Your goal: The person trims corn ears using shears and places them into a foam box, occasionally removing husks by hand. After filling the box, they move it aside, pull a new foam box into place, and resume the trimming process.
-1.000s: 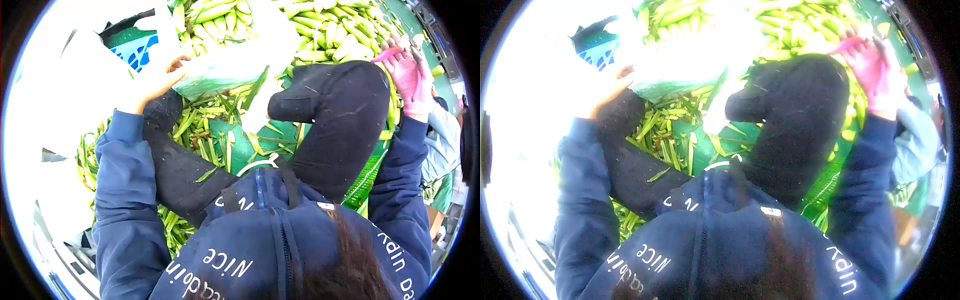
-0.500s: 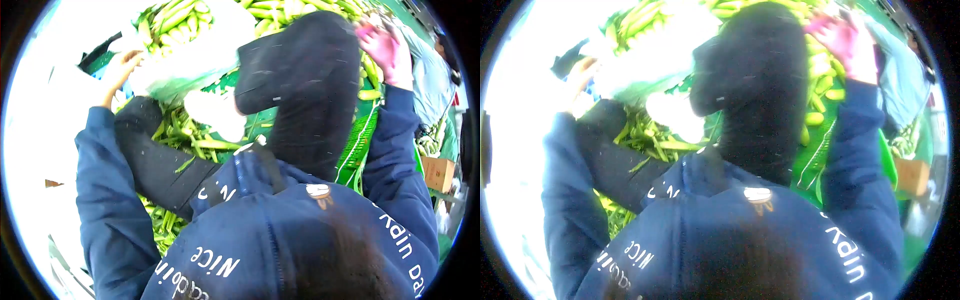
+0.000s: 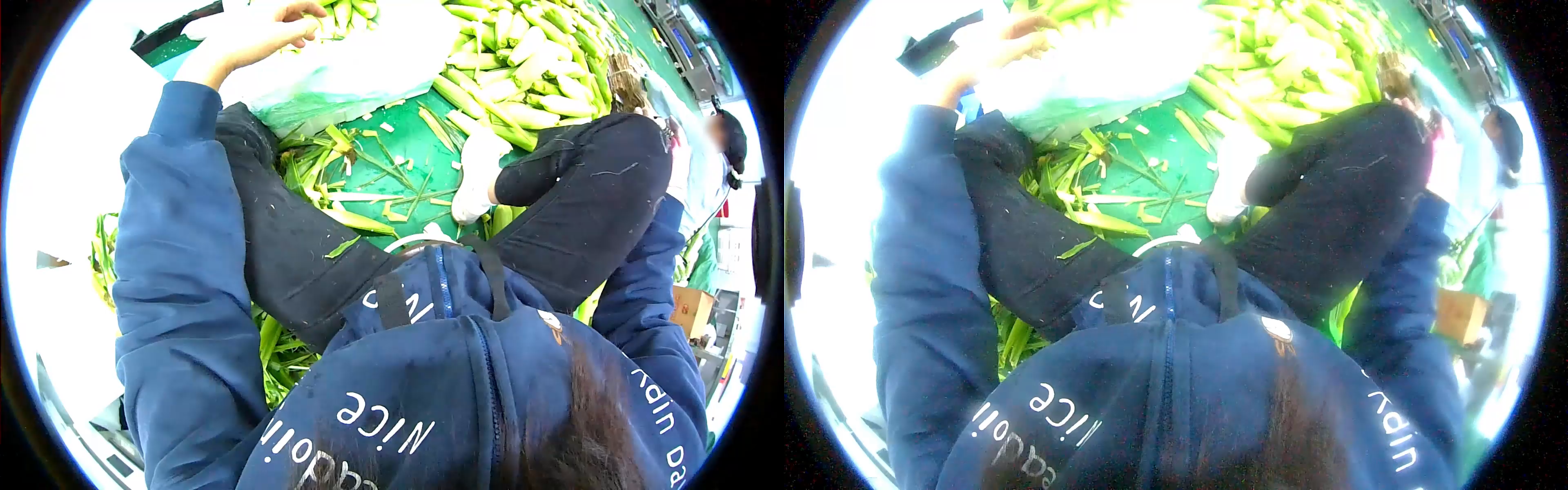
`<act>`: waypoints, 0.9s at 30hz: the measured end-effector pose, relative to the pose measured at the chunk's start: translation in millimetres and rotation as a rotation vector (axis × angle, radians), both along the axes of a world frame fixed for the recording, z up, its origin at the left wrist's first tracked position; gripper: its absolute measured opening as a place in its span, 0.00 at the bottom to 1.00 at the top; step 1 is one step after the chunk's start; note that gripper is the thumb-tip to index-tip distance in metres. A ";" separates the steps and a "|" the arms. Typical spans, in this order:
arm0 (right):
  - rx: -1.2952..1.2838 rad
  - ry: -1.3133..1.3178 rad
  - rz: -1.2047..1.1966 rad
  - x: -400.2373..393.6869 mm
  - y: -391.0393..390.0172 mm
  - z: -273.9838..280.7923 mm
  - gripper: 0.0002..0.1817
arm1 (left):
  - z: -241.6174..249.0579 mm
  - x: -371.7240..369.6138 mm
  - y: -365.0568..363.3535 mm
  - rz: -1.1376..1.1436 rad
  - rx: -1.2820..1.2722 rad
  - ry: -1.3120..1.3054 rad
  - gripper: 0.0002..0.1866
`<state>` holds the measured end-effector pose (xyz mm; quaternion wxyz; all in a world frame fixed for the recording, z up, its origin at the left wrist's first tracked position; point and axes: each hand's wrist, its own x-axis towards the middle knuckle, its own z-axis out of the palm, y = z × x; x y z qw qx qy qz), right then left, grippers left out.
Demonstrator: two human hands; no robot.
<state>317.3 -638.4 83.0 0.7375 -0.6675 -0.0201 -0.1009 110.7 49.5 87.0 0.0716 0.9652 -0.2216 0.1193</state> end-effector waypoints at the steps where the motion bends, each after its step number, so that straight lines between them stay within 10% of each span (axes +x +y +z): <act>1: -0.047 -0.027 -0.014 3.5 2.6 -0.3 0.22 | -0.7 0.9 -3.2 0.089 -0.140 0.119 0.22; 5: -0.329 -0.109 0.030 8.4 20.6 -10.2 0.21 | -9.9 -0.8 -8.0 0.283 -0.415 0.322 0.22; 6: -0.179 -0.008 0.145 8.8 26.5 -11.2 0.21 | -13.3 -0.6 -8.1 0.296 -0.405 0.300 0.21; 7: 0.649 0.428 0.310 18.2 42.3 -12.4 0.22 | -17.0 -0.8 -5.7 0.321 -0.382 0.304 0.21; 9: 0.672 0.590 0.414 -1.4 80.1 -1.6 0.24 | -25.6 2.3 -0.4 0.372 -0.334 0.300 0.20; 11: 0.589 0.326 0.297 14.4 77.2 -8.6 0.20 | -29.5 -5.5 3.6 0.393 -0.329 0.269 0.20; 13: -0.172 -0.072 0.293 16.0 58.1 -23.2 0.16 | -24.7 -7.1 9.7 0.390 -0.286 0.312 0.20; 19: 0.070 0.035 0.257 -3.1 47.9 -24.5 0.20 | -11.2 -13.0 -14.0 0.401 -0.372 0.431 0.22; 27: -0.587 -0.089 -0.092 -23.3 39.1 -102.7 0.25 | -18.5 -18.1 -34.3 0.403 -0.402 0.343 0.20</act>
